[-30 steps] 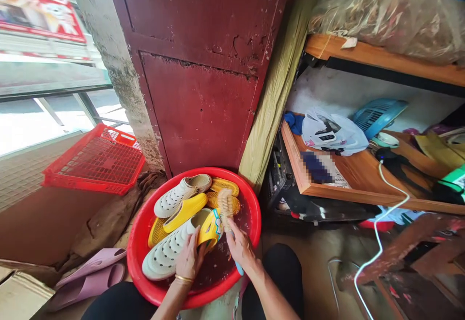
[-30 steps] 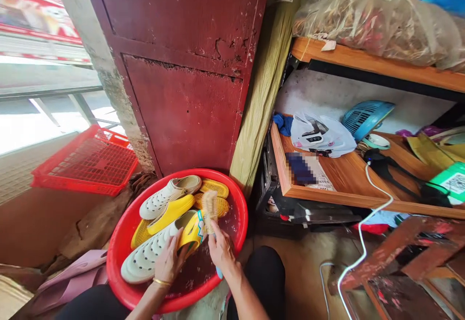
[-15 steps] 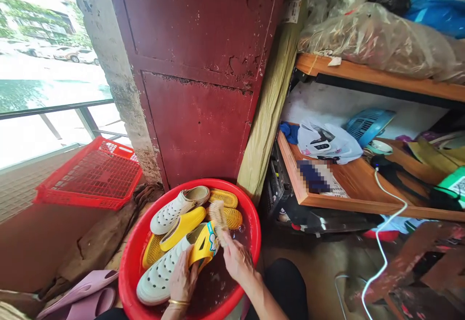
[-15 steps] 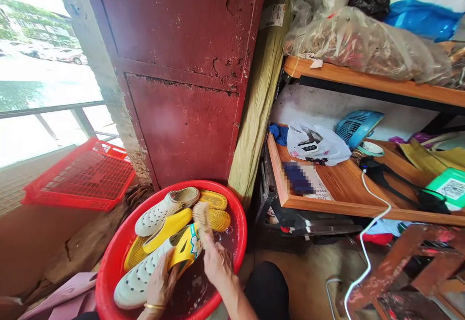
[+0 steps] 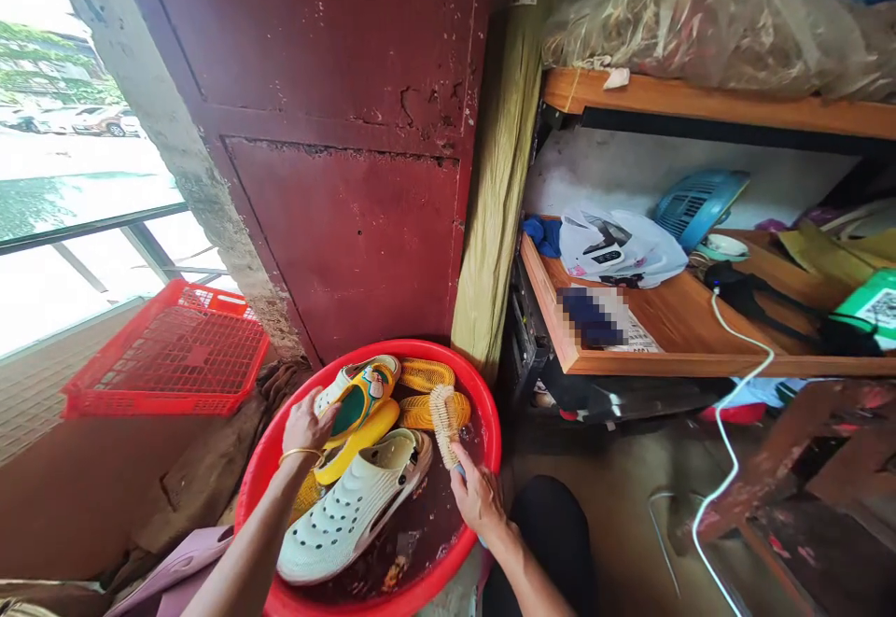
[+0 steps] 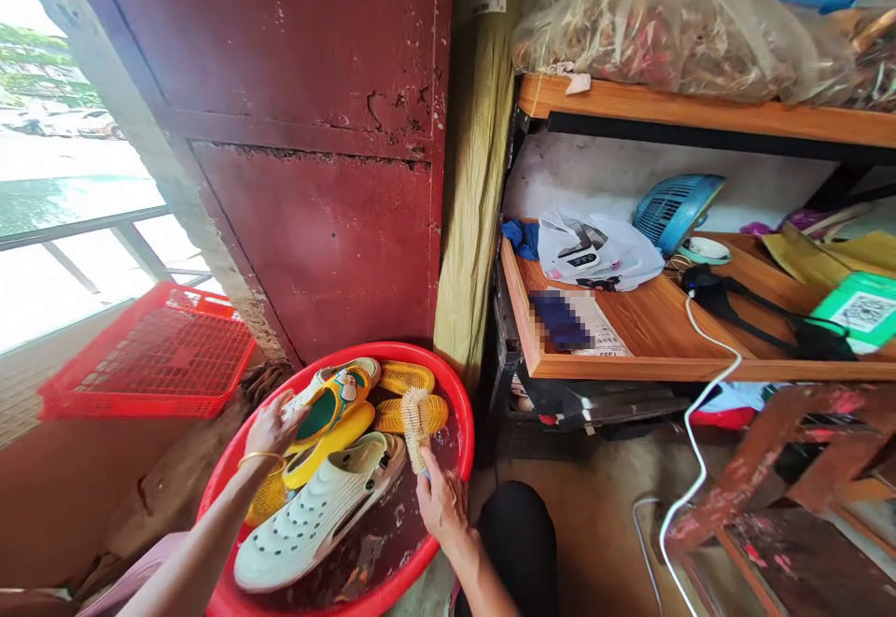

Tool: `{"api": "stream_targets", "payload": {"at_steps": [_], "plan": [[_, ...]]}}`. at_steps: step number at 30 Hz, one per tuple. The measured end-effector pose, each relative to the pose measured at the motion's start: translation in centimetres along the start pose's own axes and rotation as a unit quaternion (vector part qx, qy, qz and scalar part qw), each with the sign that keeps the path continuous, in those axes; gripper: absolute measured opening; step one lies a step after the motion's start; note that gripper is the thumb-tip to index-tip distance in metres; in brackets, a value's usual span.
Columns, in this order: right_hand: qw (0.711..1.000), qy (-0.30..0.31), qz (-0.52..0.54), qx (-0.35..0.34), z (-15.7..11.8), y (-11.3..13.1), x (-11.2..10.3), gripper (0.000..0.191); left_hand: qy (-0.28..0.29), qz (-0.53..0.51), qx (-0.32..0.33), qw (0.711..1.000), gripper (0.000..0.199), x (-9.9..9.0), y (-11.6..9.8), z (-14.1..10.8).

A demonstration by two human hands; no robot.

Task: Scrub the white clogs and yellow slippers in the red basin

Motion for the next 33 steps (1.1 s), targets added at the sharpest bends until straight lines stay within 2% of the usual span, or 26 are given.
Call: {"api": "stream_targets", "payload": {"at_steps": [2,4,7,8,10,13,16,18,20,25,28,33], "plan": [[1.000,-0.012,0.018,0.004,-0.1,-0.3,0.1,0.050,-0.041,0.021,0.033,0.998,0.051,-0.8,0.0,-0.8],[0.998,-0.030,0.046,0.008,-0.2,-0.7,0.1,0.050,-0.027,-0.007,0.073,0.997,0.046,-0.2,0.0,-3.5],[0.996,-0.037,0.076,0.014,-0.3,-1.1,0.4,0.051,0.157,-0.086,0.133,0.975,0.041,3.0,0.1,-9.5],[0.996,-0.031,0.079,0.014,-0.3,-1.2,0.6,0.052,0.187,-0.086,0.149,0.967,0.042,3.7,0.1,-11.4],[0.997,-0.016,0.075,0.017,-0.2,-1.3,0.9,0.052,0.194,-0.067,0.147,0.968,0.049,4.6,0.4,-14.2],[0.998,-0.005,0.061,0.020,-0.1,-1.2,1.1,0.052,0.237,-0.014,0.126,0.963,0.071,6.1,0.7,-16.4],[0.998,-0.016,0.058,0.018,-0.1,-1.0,1.1,0.052,0.327,-0.005,0.124,0.937,0.094,7.2,0.7,-17.4],[0.998,-0.025,0.060,0.013,-0.2,-0.9,1.1,0.051,0.384,-0.016,0.127,0.915,0.099,7.3,0.7,-17.8],[0.998,-0.029,0.062,0.003,-0.3,-0.8,1.1,0.051,0.415,0.007,0.125,0.901,0.102,6.9,0.9,-17.9],[0.996,-0.030,0.079,0.003,-0.5,-1.1,1.3,0.050,0.420,0.129,0.089,0.894,0.117,5.5,0.4,-18.0],[0.994,-0.047,0.096,0.030,-0.4,-1.5,1.5,0.051,0.429,0.131,0.080,0.890,0.116,5.3,-0.7,-18.4],[0.976,-0.124,0.165,0.068,-0.6,-2.3,1.1,0.054,0.401,0.104,0.106,0.904,0.110,4.5,-1.2,-18.2]]}}
Point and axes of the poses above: each hand's wrist, its own z-axis towards the middle knuckle, its own x-axis out of the palm, y = z × x, the point moved 6 cm from there along z, towards the middle knuckle, and after that the axes turned 15 degrees about -z, right-handed, at the moved point
